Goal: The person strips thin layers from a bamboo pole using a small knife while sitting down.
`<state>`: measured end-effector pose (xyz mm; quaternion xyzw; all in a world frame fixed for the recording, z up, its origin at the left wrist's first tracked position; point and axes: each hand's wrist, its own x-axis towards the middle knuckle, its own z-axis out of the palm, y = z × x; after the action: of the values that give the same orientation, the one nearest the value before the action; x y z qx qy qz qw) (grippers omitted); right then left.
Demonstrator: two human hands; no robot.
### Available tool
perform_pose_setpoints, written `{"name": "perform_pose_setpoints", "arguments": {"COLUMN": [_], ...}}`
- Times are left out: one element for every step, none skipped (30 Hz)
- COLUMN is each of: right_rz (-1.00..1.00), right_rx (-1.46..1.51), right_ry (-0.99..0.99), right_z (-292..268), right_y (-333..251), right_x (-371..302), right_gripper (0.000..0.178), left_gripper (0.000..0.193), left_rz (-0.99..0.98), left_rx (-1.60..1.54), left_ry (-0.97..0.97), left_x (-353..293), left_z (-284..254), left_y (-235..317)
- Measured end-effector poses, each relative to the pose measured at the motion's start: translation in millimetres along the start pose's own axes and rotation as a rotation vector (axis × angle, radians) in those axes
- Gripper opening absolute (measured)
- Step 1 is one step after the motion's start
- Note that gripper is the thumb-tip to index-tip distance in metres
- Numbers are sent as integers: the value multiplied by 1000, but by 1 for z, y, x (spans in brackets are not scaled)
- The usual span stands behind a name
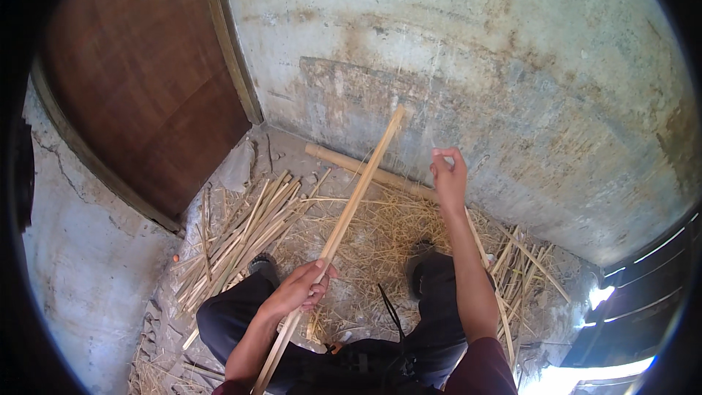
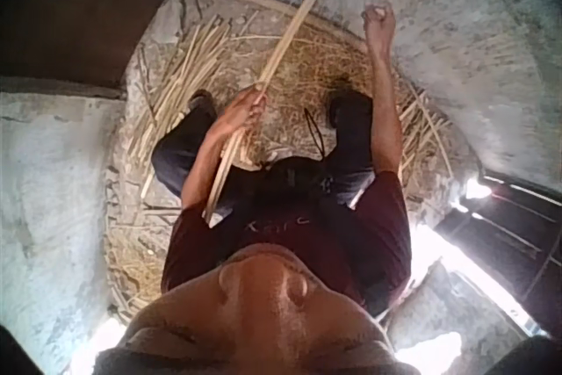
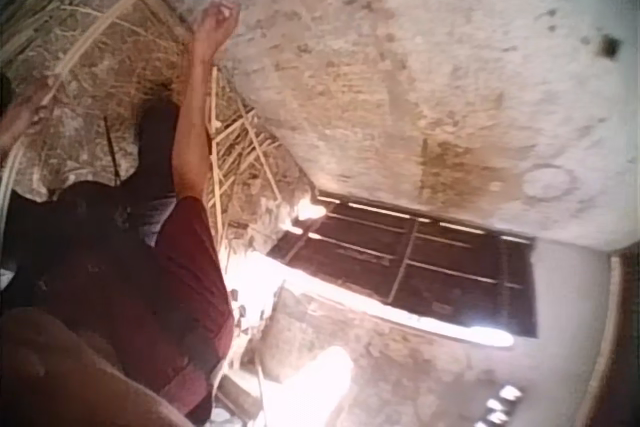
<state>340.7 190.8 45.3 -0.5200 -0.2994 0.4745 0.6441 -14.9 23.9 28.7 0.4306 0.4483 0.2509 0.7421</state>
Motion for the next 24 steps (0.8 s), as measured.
{"name": "perform_pose_setpoints", "arguments": {"right_rz": [-393, -787, -785, -704, -622, -618, -712, -799, -798, -755, -712, -712, -748, -784, -785, -813, -840, -840, -846, -852, -851, -845, -840, -840], "right_rx": [-547, -1092, -1091, -933, -775, -777, -730, -677, -675, -706, -740, -739, -757, -775, -774, -735, -696, -695, -701, -707, -706, -707, -708, -706], "right_ry": [81, 160, 156, 108, 63, 64, -55, -177, -177, -311, -436, -434, -499, -566, -566, -602, -637, -640, -666, -692, -696, -718, -740, -744], "right_z": [0, 0, 1, 3, 6, 9, 17, 24, 29, 36, 40, 45, 51, 54, 56, 58, 59, 60, 60, 61, 61, 61, 62, 63], "right_y": [-2, -4, -4, -4, -3, 2, 6, 12, 17, 24, 28, 33, 37, 39, 40, 40, 41, 41, 41, 42, 42, 42, 42, 43], "right_x": [-4, -6, -7, -9, -12, -17, -24, -32, -39, -46, -54, -64, -74, -81, -87, -91, -95, -97, -100, -102, -104, -105, -107, -108], "right_gripper": [25, 25, 25, 24, 24, 24, 23, 21, 21, 20, 19, 19, 19, 18, 18, 17, 16, 16, 16, 15, 15, 16, 16, 16], "left_gripper": [46, 46, 46, 47, 48, 48, 50, 52, 52, 53, 55, 55, 55, 56, 56, 57, 58, 58, 59, 59, 59, 60, 61, 61], "left_rz": [-24, -48, -49, -52, -55, -59, -60, -63, -65, -71, -76, -78, -87, -95, -95, -95, -96, -95, -81, -67, -67, -39, -11, -9], "left_rx": [-40, -81, -82, -114, -145, -146, -155, -164, -164, -181, -195, -193, -196, -200, -199, -169, -138, -140, -142, -143, -146, -165, -183, -185], "left_ry": [-20, -39, -35, -59, -84, -85, -102, -116, -114, -113, -122, -122, -141, -158, -157, -139, -120, -118, -93, -69, -67, -64, -61, -58], "left_x": [1, 2, 2, 4, 5, 5, 7, 7, 7, 6, 6, 6, 6, 6, 5, 4, 3, 3, 2, 1, 1, 1, 1, 2], "left_z": [-1, -1, 0, 0, 1, 1, 0, 0, 0, -1, -1, -3, -5, -6, -7, -7, -8, -9, -10, -11, -12, -13, -13, -16], "left_y": [2, 3, 6, 8, 8, 6, 5, 4, 4, 4, 6, 7, 8, 10, 12, 14, 15, 15, 15, 14, 13, 13, 13, 10]}}
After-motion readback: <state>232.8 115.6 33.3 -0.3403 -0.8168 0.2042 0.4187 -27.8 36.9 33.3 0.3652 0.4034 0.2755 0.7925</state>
